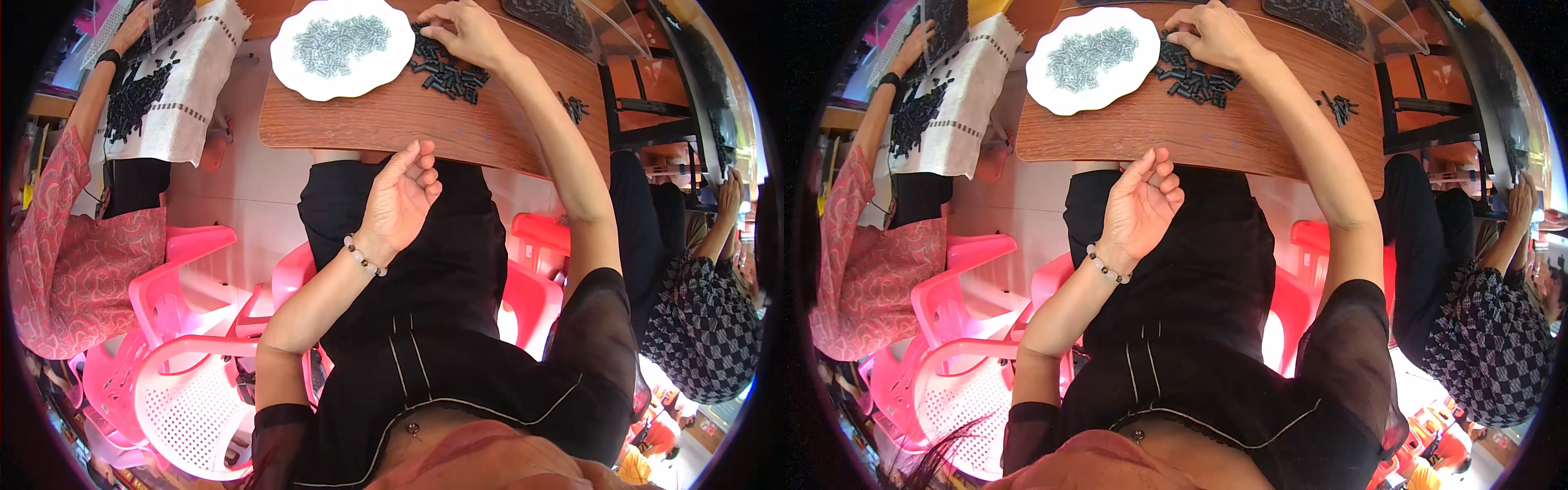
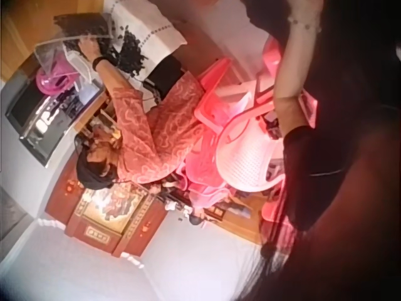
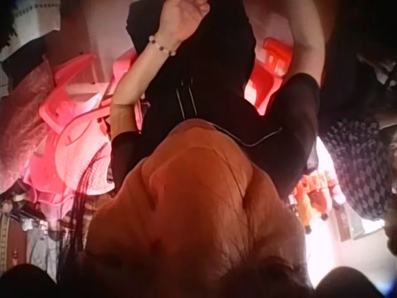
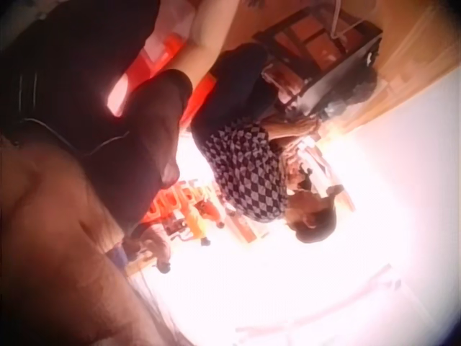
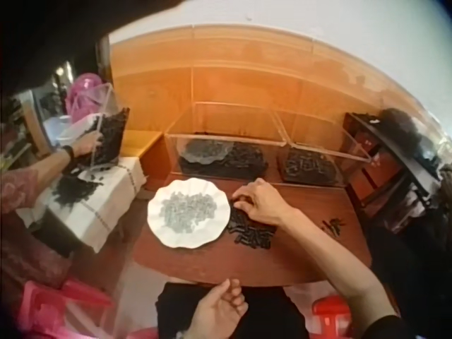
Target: The person assembles small black plastic parts by inserting metal pins into them by hand. Then, the person lowers a tray of assembled parts to the floor and places plastic bins onto the table to retrieve more parts.
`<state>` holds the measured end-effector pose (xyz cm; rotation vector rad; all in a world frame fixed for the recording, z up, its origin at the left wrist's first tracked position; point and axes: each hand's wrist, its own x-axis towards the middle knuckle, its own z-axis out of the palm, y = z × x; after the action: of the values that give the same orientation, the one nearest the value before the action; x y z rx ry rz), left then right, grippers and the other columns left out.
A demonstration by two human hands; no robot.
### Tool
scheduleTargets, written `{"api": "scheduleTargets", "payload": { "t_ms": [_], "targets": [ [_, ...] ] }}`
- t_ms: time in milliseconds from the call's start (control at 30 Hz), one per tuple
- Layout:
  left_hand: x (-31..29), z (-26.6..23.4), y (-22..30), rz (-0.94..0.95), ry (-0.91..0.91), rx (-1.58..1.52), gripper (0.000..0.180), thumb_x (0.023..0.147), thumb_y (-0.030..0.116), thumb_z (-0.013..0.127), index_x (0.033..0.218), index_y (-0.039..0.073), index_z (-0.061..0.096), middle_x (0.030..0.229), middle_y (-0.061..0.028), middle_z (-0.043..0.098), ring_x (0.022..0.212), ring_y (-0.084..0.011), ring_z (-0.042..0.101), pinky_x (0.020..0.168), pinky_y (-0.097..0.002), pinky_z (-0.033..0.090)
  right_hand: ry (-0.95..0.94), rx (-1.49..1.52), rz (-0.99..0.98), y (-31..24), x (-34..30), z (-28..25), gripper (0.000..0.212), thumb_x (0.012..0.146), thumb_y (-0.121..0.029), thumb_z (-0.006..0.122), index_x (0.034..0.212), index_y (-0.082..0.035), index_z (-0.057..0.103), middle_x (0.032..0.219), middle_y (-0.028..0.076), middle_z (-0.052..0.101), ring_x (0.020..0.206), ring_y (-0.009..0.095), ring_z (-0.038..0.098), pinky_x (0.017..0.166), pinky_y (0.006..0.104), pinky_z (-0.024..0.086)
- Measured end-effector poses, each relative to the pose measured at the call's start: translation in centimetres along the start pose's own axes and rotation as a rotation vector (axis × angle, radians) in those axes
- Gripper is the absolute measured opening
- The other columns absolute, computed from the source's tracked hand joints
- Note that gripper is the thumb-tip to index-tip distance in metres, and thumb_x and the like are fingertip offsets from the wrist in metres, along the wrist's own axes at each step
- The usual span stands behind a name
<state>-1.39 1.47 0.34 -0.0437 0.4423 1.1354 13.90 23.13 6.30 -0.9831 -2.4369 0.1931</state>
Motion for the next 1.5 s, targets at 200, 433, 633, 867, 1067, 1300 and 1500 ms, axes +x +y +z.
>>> {"api": "scheduleTargets", "payload": {
  "t_ms": [200, 433, 633, 867, 1067, 1300, 1500],
  "targets": [
    [-0.2, -0.1, 0.9, 0.031, 0.01, 0.071, 0.028, 0.093, 0.026, 0.062, 0.11, 0.004, 0.061, 0.093, -0.0027, 0.062, 0.075, -0.0088, 0.054, 0.072, -0.0236, 0.047, 0.01, 0.046, 0.04, -0.1, -0.2, 0.4, 0.014, 0.083, -0.016, 0.069, 0.09, -0.004, 0.069, 0.086, 0.013, 0.069, 0.083, 0.032, 0.06, 0.078, 0.0402, 0.046],
    [0.0, 0.4, 1.4, 0.14, 0.003, 0.165, 0.032, 0.096, 0.025, 0.056, 0.119, 0.003, 0.057, 0.106, -0.0054, 0.064, 0.088, -0.0114, 0.059, 0.082, -0.0258, 0.05, 0.236, 0.304, 0.094, -4.3, -4.8, -0.1, 0.015, 0.078, -0.015, 0.074, 0.092, -0.008, 0.074, 0.09, 0.009, 0.071, 0.084, 0.023, 0.063, 0.079, 0.0339, 0.049],
    [0.4, 0.1, 0.9, 0.168, -0.04, 0.168, 0.033, 0.097, 0.029, 0.057, 0.117, 0.003, 0.059, 0.106, -0.0061, 0.065, 0.097, -0.0129, 0.061, 0.088, -0.0275, 0.049, 0.261, 0.339, -0.215, -9.9, -9.0, 0.9, 0.019, 0.068, -0.006, 0.078, 0.086, -0.008, 0.071, 0.078, 0.004, 0.062, 0.077, 0.024, 0.056, 0.072, 0.0337, 0.046],
    [0.2, -0.7, 0.6, 0.227, 0.001, 0.175, 0.027, 0.096, 0.024, 0.059, 0.114, 0.003, 0.061, 0.103, -0.0062, 0.066, 0.092, -0.0128, 0.063, 0.081, -0.026, 0.051, 0.152, 0.322, -0.222, -9.8, -8.7, 0.0, 0.019, 0.071, -0.007, 0.076, 0.089, -0.007, 0.07, 0.077, 0.005, 0.062, 0.077, 0.025, 0.057, 0.072, 0.0356, 0.047],
    [-0.7, -0.3, 1.3, 0.187, 0.041, 0.142, 0.028, 0.094, 0.022, 0.061, 0.115, 0.003, 0.061, 0.107, -0.0089, 0.067, 0.082, -0.0102, 0.063, 0.072, -0.023, 0.052, 0.211, 0.236, -0.033, -7.6, -4.4, -0.2, 0.013, 0.08, -0.014, 0.07, 0.092, -0.006, 0.071, 0.086, 0.009, 0.07, 0.077, 0.027, 0.06, 0.074, 0.0358, 0.048],
    [-1.4, -0.7, 1.7, 0.182, 0.016, 0.131, 0.025, 0.094, 0.022, 0.062, 0.111, 0.004, 0.063, 0.101, -0.0063, 0.067, 0.074, -0.0063, 0.059, 0.068, -0.021, 0.051, 0.036, 0.333, 0.084, -7.9, 0.8, -1.0, 0.009, 0.083, -0.002, 0.064, 0.087, 0.006, 0.065, 0.071, 0.017, 0.066, 0.06, 0.019, 0.061, 0.055, 0.0324, 0.046],
    [-1.7, -0.7, 1.9, 0.202, -0.01, 0.149, 0.025, 0.093, 0.027, 0.064, 0.107, 0.005, 0.064, 0.096, -0.0028, 0.067, 0.07, -0.0043, 0.056, 0.066, -0.0189, 0.048, 0.291, 0.097, -0.502, -8.2, 2.7, 3.3, 0.013, 0.078, -0.014, 0.067, 0.084, -0.003, 0.069, 0.081, 0.017, 0.066, 0.083, 0.036, 0.058, 0.076, 0.0426, 0.047]
  ]
}}
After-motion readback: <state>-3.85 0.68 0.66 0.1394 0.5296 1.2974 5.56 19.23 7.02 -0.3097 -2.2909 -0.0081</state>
